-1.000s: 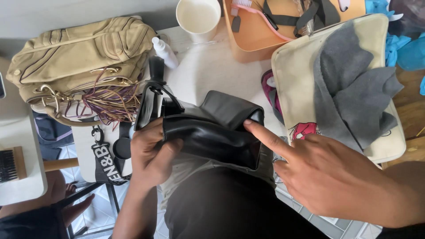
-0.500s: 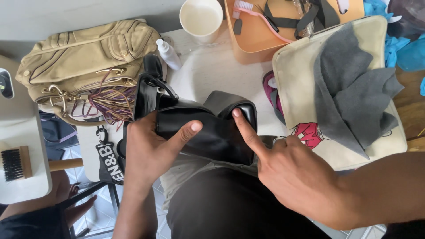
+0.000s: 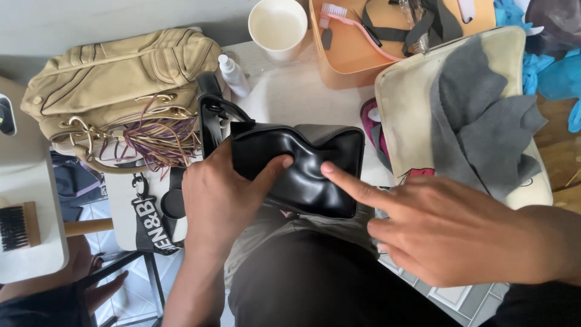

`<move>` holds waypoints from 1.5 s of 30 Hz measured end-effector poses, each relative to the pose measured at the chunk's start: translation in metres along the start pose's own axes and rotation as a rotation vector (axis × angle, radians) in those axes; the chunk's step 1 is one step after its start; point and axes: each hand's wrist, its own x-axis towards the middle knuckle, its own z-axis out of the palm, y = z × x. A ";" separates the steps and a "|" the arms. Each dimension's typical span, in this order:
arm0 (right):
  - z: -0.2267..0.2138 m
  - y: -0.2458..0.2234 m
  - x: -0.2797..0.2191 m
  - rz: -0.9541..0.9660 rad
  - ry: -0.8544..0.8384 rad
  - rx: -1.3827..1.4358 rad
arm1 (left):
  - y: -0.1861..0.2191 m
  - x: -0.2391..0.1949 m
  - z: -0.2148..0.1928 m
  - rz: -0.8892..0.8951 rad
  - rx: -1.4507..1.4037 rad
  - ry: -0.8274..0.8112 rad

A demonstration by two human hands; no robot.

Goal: The person cleans a black handbag using a small sponge and a white cream. They repeatedly dip the sponge into the cream and wipe the exterior, interior, and handle of the bag. The person rotates the bag to access different sides and continues wiping until the end of the clip.

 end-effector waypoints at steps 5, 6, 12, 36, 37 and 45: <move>0.005 -0.004 0.015 0.023 -0.016 -0.031 | -0.003 0.001 0.006 -0.005 0.068 -0.033; 0.007 -0.004 0.017 0.014 -0.121 -0.075 | -0.003 0.001 0.006 -0.032 0.069 -0.053; 0.003 0.006 0.028 0.092 -0.344 0.094 | -0.013 0.000 0.013 0.017 0.072 -0.030; -0.047 0.032 0.046 0.357 -0.554 0.149 | -0.010 -0.007 0.021 0.124 -0.111 0.006; -0.047 0.041 0.041 0.362 -0.553 0.151 | -0.010 -0.006 0.019 0.129 -0.111 0.004; -0.027 0.056 0.011 -0.200 0.426 0.533 | -0.006 0.005 0.013 0.053 -0.160 -0.163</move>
